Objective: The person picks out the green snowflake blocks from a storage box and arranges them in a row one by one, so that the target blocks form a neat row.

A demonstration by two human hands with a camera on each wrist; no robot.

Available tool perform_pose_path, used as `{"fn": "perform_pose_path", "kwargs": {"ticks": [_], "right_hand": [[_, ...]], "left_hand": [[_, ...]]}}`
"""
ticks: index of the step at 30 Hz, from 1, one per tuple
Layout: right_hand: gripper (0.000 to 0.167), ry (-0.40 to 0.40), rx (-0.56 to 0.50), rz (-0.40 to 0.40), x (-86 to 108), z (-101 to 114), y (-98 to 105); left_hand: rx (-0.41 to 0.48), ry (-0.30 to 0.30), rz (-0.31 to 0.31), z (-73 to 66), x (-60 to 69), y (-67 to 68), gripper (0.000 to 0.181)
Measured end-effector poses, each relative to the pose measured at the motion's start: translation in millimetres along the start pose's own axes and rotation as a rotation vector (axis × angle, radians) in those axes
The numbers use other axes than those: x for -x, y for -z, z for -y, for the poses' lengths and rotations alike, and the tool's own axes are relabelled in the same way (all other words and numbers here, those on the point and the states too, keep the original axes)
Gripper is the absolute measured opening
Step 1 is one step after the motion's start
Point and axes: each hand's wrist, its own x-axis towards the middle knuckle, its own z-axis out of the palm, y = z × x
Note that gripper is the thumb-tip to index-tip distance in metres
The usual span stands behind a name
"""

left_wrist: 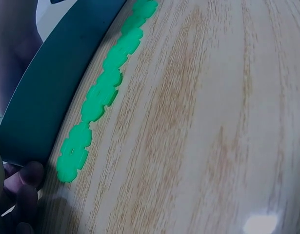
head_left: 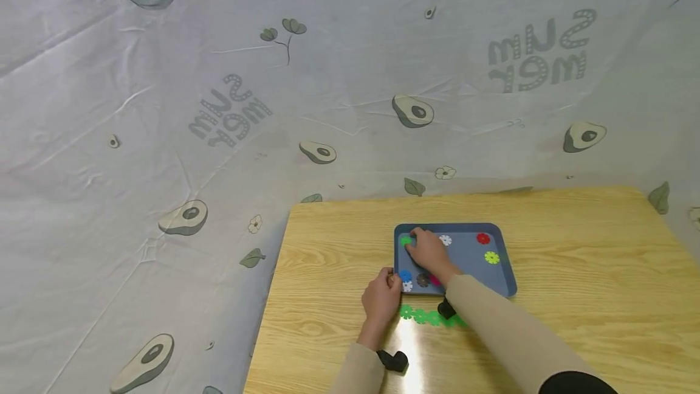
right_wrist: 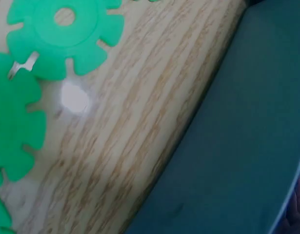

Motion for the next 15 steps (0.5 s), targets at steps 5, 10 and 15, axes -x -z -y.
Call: {"fn": "perform_pose_path", "kwargs": {"ticks": [5, 10, 15], "right_hand": [[0.044, -0.072, 0.029, 0.03, -3.9, 1.3, -3.1], [0.038, -0.085, 0.044, 0.08, -6.7, 6.3, 0.6], [0.033, -0.049, -0.001, 0.093, -3.9, 12.7, 1.9]], "left_hand": [[0.008, 0.0, 0.008, -0.6, 0.6, -1.4, 0.029], [0.0, -0.01, 0.001, -1.2, 1.1, -1.2, 0.028], [-0.009, -0.009, -0.009, 1.6, -1.2, 0.1, 0.028]]}}
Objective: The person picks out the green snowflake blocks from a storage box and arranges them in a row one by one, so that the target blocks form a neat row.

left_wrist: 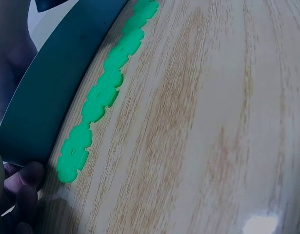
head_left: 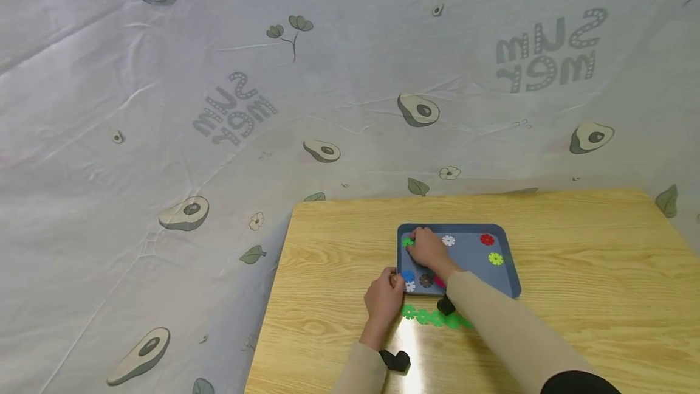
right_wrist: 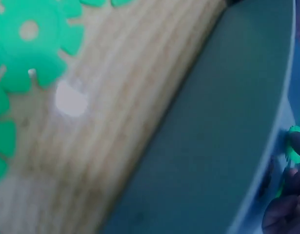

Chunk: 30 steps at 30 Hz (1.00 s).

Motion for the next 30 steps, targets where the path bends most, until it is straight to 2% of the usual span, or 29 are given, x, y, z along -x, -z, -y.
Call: {"fn": "perform_pose_path", "kwargs": {"ticks": [8, 14, 22, 26, 30], "right_hand": [[0.02, 0.095, -0.188, -0.11, 19.3, -6.6, 3.6], [0.021, 0.152, -0.268, -0.177, 44.1, -11.6, 22.1], [0.019, 0.162, -0.398, -0.227, 86.5, -32.9, 51.3], [0.021, 0.124, -0.377, -0.257, 116.4, -48.2, 69.4], [0.026, 0.079, -0.324, -0.263, 148.5, -72.6, 82.1]], "left_hand": [[-0.009, 0.002, 0.0, 1.0, -1.3, -1.7, 0.028], [-0.012, -0.009, -0.004, 0.6, -0.3, -0.7, 0.028], [-0.004, -0.019, -0.019, 0.5, -0.6, 0.2, 0.029], [0.001, -0.01, -0.01, 0.9, 0.3, 0.2, 0.029], [0.007, -0.001, 0.009, 1.4, 2.2, -1.8, 0.03]]}}
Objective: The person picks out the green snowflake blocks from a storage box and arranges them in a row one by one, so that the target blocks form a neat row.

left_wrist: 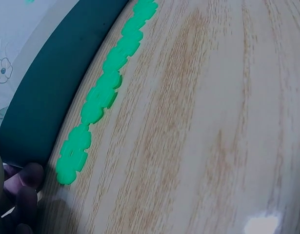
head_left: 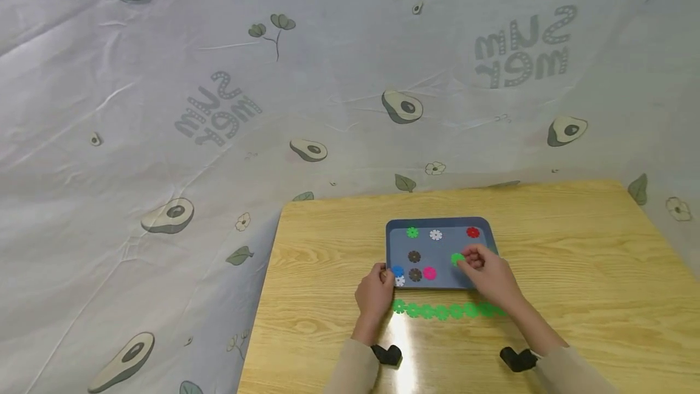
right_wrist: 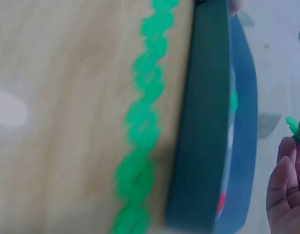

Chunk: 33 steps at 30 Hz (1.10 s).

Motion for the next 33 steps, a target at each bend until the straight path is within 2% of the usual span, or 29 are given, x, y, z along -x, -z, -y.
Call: {"fn": "perform_pose_path", "kwargs": {"ticks": [8, 14, 21, 26, 29, 33], "right_hand": [[0.03, -0.058, 0.06, -0.084, 47.1, -46.8, 34.7], [0.038, -0.148, 0.087, -0.07, 72.3, -73.6, 48.3], [0.049, -0.233, 0.125, 0.019, 76.5, -88.2, 50.5], [0.048, -0.266, 0.133, 0.08, 79.2, -91.6, 49.2], [0.043, -0.272, 0.14, 0.095, 81.8, -93.5, 47.3], [0.04, -0.25, 0.169, 0.075, 82.9, -95.8, 45.2]], "left_hand": [[0.016, -0.002, -0.013, 2.3, 1.2, -2.6, 0.03], [0.019, -0.006, -0.023, 2.5, 2.1, 0.2, 0.029], [0.012, 0.006, -0.007, 3.7, 1.1, 1.8, 0.031], [0.022, 0.001, 0.007, 2.7, 1.8, 2.0, 0.032], [0.019, -0.004, 0.008, 1.8, 1.6, 1.4, 0.032], [0.011, 0.0, 0.011, 1.1, 1.0, -0.4, 0.032]]}}
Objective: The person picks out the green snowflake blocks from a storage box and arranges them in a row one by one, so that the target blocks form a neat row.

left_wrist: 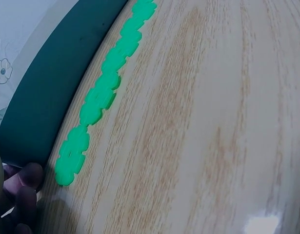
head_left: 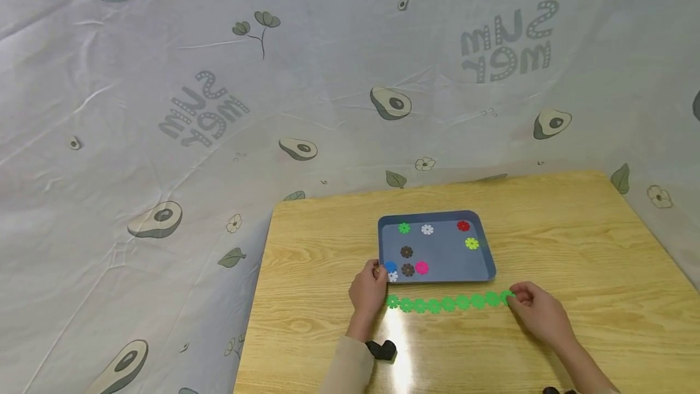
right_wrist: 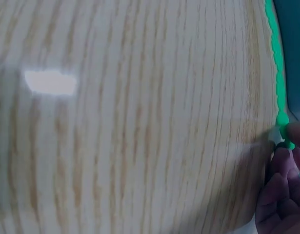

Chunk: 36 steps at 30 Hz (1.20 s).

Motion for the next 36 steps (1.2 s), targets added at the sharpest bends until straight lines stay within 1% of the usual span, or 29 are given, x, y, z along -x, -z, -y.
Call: {"fn": "perform_pose_path", "kwargs": {"ticks": [2, 8, 15, 18, 23, 26, 30, 34, 36], "right_hand": [[0.039, 0.011, 0.016, -0.014, -1.9, 0.3, -0.5], [0.035, 0.011, 0.038, -0.008, -3.3, -0.3, -2.0], [0.038, 0.024, 0.026, -0.024, -1.4, 1.3, -0.7], [0.039, 0.029, 0.021, -0.048, -1.2, 1.9, 0.2], [0.038, 0.053, 0.012, -0.12, -5.0, 6.5, 2.1], [0.035, 0.073, -0.005, -0.168, -9.7, 17.4, 3.7], [0.031, 0.105, -0.033, -0.209, -20.9, 41.2, 1.4], [0.028, 0.154, -0.039, -0.216, -39.8, 69.9, -6.5], [0.028, 0.181, -0.052, -0.205, -51.3, 84.8, -11.8]], "left_hand": [[0.003, 0.002, -0.001, -0.3, -0.9, 0.0, 0.033], [0.008, 0.004, 0.011, -0.2, -0.6, 0.4, 0.034], [0.0, 0.014, 0.011, -1.0, -0.7, 0.0, 0.033], [0.0, 0.015, 0.005, -2.1, -0.5, 0.9, 0.032], [0.005, 0.014, 0.007, -2.4, -0.4, 1.7, 0.032], [0.006, 0.014, 0.008, -1.8, -0.6, 1.5, 0.032], [0.001, 0.009, -0.006, -1.4, -0.8, 1.7, 0.031], [0.002, 0.002, -0.015, -2.3, -0.4, 2.0, 0.031], [-0.001, -0.001, -0.015, -2.7, -0.1, 2.0, 0.03]]}}
